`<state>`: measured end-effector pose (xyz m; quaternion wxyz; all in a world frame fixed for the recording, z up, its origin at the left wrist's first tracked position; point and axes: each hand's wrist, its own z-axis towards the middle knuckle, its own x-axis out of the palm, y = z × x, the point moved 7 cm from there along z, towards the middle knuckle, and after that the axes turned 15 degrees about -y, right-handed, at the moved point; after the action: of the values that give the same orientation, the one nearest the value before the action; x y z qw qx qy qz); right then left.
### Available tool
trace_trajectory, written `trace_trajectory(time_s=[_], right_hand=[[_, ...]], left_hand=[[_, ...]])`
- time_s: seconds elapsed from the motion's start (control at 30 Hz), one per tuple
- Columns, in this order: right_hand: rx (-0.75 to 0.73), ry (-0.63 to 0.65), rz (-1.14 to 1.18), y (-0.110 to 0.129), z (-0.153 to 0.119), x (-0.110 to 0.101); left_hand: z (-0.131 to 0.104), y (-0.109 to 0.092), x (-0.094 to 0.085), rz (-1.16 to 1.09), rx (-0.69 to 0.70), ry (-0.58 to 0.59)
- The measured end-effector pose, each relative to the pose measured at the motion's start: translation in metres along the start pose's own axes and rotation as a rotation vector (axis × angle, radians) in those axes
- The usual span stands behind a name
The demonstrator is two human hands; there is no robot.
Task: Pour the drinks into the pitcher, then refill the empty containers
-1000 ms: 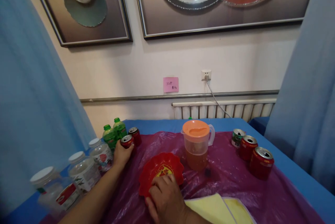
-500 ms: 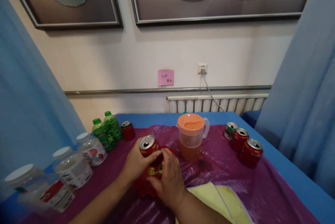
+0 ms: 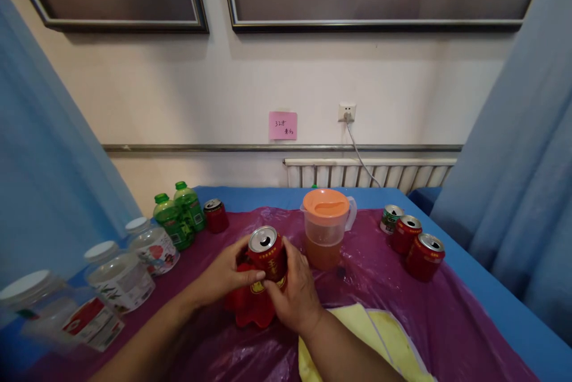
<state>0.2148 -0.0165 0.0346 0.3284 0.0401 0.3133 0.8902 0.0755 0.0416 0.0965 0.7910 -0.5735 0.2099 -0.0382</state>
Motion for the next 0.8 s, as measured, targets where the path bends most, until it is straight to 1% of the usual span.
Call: trace_trajectory(time_s=[0.07, 0.13, 0.17, 0.23, 0.27, 0.33, 0.4, 0.43, 0.47, 0.53, 0.57, 0.6, 0.67, 0.73, 0.8], right_hand=[[-0.013, 0.046, -0.005, 0.000, -0.004, 0.004], [-0.023, 0.069, -0.023, 0.002, -0.005, 0.007], [-0.023, 0.060, -0.038, 0.003, -0.005, 0.006], [-0.007, 0.023, -0.059, 0.007, -0.001, 0.000], [0.008, -0.005, -0.056, 0.010, 0.002, -0.007], [0.040, -0.073, -0.024, 0.015, 0.010, -0.028], [0.067, -0.163, 0.010, 0.013, 0.019, -0.058], [0.089, -0.220, 0.011, 0.008, 0.025, -0.075], [0.124, -0.286, 0.001, -0.001, 0.031, -0.093], [0.225, -0.421, -0.045, -0.029, 0.043, -0.126], [0.283, -0.472, -0.088, -0.046, 0.049, -0.139], [0.346, -0.496, -0.139, -0.064, 0.055, -0.147], [0.449, -0.465, -0.222, -0.098, 0.067, -0.153], [0.508, -0.410, -0.252, -0.125, 0.077, -0.149], [0.528, -0.368, -0.248, -0.143, 0.085, -0.140]], left_hand=[[0.000, 0.007, 0.002, -0.052, -0.024, 0.078], [0.000, 0.014, 0.003, -0.082, -0.037, 0.088], [0.001, 0.017, 0.002, -0.088, -0.035, 0.056], [0.004, 0.025, -0.006, -0.059, -0.019, -0.058], [0.004, 0.029, -0.011, -0.030, -0.007, -0.126], [0.004, 0.037, -0.022, 0.045, 0.014, -0.253], [0.002, 0.047, -0.032, 0.128, 0.019, -0.349], [0.001, 0.052, -0.036, 0.169, 0.014, -0.385], [0.000, 0.056, -0.038, 0.213, 0.011, -0.409], [-0.002, 0.061, -0.040, 0.306, 0.020, -0.427], [-0.003, 0.062, -0.041, 0.352, 0.035, -0.426], [-0.002, 0.063, -0.040, 0.395, 0.055, -0.420], [-0.002, 0.064, -0.039, 0.459, 0.097, -0.412], [-0.001, 0.066, -0.040, 0.493, 0.128, -0.420], [-0.001, 0.068, -0.041, 0.510, 0.145, -0.436]])
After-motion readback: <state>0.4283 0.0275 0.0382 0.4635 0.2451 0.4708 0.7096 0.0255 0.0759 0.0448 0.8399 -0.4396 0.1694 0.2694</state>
